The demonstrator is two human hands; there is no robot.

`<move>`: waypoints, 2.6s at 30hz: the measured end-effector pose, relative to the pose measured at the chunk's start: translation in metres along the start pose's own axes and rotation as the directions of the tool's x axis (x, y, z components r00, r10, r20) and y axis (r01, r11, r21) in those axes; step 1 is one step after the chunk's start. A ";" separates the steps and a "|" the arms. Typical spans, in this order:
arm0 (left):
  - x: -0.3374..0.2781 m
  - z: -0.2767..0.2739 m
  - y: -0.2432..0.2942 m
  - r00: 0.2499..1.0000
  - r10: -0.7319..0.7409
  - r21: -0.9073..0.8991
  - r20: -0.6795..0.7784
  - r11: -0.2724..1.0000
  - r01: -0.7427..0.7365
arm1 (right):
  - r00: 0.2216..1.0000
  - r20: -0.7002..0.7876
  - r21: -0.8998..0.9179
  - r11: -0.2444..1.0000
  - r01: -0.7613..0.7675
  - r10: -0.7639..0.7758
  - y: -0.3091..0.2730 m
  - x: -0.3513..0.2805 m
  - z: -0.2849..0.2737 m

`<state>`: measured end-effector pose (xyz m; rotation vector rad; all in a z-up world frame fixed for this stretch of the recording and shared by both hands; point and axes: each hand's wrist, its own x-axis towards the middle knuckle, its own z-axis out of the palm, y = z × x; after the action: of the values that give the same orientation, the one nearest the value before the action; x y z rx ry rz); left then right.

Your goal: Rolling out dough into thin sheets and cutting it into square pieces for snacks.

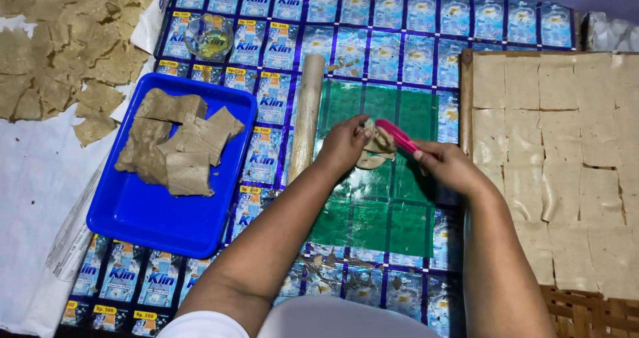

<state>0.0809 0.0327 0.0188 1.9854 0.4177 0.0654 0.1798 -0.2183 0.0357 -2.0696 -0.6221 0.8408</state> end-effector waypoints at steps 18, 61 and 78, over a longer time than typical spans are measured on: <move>-0.079 0.016 0.010 0.965 0.235 0.127 -0.113 0.967 -0.221 | 0.818 -0.565 -0.165 0.986 0.019 -0.110 -0.035 -0.082 0.116; 0.014 0.007 0.003 0.864 0.456 0.183 0.216 0.850 -0.494 | 0.933 -0.248 -0.483 0.868 0.116 -0.263 -0.044 -0.157 0.161; -0.022 -0.021 0.056 0.969 0.189 0.634 0.159 0.733 -0.247 | 0.930 0.047 -0.499 0.798 0.337 -0.363 -0.060 -0.167 0.148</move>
<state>0.0701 0.0231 0.0807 2.7202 0.1461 -0.0225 -0.0472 -0.2238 0.0744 -2.3091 -1.2619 0.4305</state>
